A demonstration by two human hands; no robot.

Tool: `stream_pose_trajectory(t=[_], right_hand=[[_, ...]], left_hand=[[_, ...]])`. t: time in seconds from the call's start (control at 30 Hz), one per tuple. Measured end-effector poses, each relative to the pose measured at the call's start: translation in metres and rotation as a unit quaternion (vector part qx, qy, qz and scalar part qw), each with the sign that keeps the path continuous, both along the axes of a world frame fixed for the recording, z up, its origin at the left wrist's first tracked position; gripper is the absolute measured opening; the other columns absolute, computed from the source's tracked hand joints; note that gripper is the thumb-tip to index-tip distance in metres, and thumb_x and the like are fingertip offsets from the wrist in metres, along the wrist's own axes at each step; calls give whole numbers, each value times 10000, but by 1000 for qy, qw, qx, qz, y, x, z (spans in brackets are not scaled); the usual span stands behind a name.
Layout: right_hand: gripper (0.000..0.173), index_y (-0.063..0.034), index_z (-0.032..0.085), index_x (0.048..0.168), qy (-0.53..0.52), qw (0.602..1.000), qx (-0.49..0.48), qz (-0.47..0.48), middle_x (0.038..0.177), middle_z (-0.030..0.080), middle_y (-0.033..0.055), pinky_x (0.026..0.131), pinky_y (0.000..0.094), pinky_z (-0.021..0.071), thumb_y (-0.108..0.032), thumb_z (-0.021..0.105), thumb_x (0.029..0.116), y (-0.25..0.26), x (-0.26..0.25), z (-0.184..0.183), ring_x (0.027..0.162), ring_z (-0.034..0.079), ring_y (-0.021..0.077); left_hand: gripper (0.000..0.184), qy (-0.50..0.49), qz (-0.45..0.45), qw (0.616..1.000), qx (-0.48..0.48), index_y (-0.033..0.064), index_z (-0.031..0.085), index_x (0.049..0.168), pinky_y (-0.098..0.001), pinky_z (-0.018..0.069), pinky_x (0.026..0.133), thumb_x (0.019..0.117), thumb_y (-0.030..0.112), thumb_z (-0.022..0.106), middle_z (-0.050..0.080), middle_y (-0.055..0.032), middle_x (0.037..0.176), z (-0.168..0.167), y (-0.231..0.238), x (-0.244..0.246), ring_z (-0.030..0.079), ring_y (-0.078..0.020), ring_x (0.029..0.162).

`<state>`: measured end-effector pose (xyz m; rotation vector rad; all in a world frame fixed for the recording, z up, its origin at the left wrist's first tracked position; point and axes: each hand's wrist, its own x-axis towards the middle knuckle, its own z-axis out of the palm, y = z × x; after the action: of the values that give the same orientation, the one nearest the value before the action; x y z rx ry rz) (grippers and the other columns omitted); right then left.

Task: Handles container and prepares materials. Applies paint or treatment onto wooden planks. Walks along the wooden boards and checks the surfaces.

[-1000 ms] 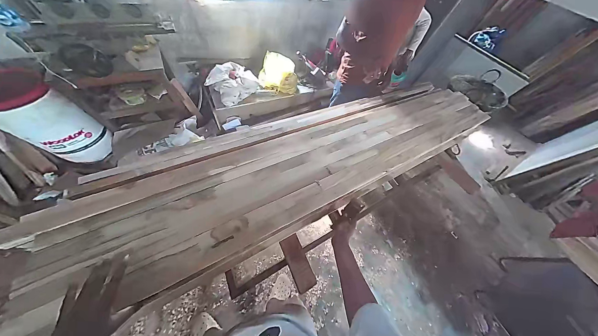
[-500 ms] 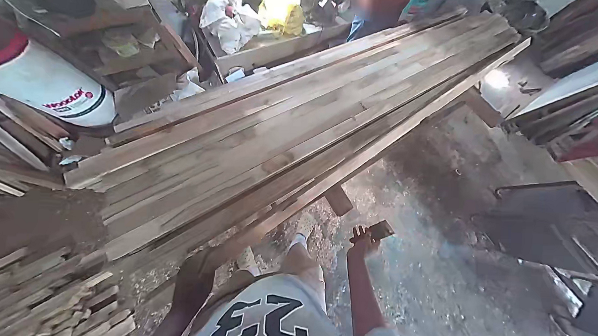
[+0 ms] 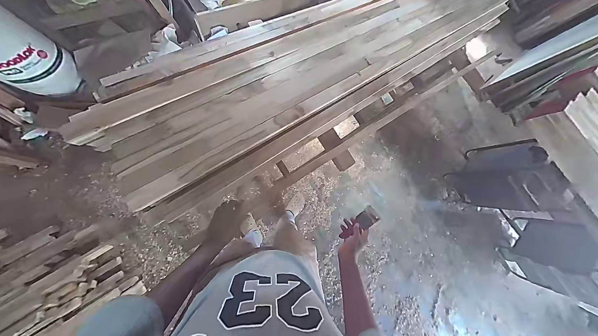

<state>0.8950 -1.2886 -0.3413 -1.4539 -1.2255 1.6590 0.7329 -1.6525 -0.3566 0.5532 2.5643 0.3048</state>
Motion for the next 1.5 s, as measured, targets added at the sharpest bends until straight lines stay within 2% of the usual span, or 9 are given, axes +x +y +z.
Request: stream_pose_trajectory(t=[0.13,0.2,0.3,0.53,0.73,0.87,1.1,1.33,1.5], right_hand=[[304,-6,457,1352,-6,995,-15,101,997,701,120,541,293,546,-144,378,1092,-21,-11,6,669,663,154],[313,0,471,1329,-28,985,-17,169,949,704,102,543,281,546,-171,360,1092,-37,-14,5,649,656,142],[351,15,497,1347,-82,949,5,305,998,723,115,569,292,561,-211,371,1110,-61,-19,-2,696,680,152],[449,-32,492,1512,-219,822,246,465,1352,585,284,988,459,543,-102,448,1070,-78,-62,-5,1180,627,354],[599,-326,428,1565,-471,616,343,531,1463,493,263,838,545,588,-103,502,1014,-62,-102,24,1040,687,409],[647,-328,442,1557,-568,514,299,570,1507,454,277,841,591,576,-84,558,969,-51,-106,79,1050,679,448],[387,-87,602,1372,-462,642,226,569,1159,700,222,914,580,553,-263,497,1045,-74,-136,81,1052,700,375],[383,-87,618,1380,-441,614,161,634,1177,699,200,889,535,573,-208,533,1026,-104,-91,90,993,714,332],[426,-74,591,1428,-365,705,321,516,1233,656,254,958,541,543,-157,585,1010,-64,-99,52,1102,664,392]], left_hand=[[532,-155,37,984,81,56,632,1358,-535,540,1003,1028,467,561,700,-188,1232,66,9,2,679,-339,1144],[525,-319,126,939,26,69,554,1457,-558,404,1133,1062,414,543,619,-201,1383,133,30,-13,579,-361,1305],[626,-194,97,969,116,138,700,1233,-572,584,835,986,660,457,733,-121,1033,34,-24,6,716,-293,933],[623,-454,134,873,113,127,591,1372,-496,594,879,942,570,675,732,-109,1084,0,-77,8,727,-239,914],[571,-495,153,845,133,86,614,1277,-390,602,728,940,542,688,706,-74,896,-6,-80,8,693,-175,733],[656,-432,163,876,141,82,623,1300,-458,603,785,889,581,733,720,-118,951,0,-78,18,705,-222,781],[834,-323,111,938,65,113,641,1323,-634,544,920,806,766,681,726,-182,1088,-5,-76,34,714,-358,995],[830,-304,89,947,44,79,641,1280,-663,523,918,825,773,656,707,-221,1091,2,-73,33,688,-407,1043],[799,-319,100,940,67,92,642,1290,-627,547,902,826,740,690,720,-187,1061,-4,-75,31,712,-357,967]])
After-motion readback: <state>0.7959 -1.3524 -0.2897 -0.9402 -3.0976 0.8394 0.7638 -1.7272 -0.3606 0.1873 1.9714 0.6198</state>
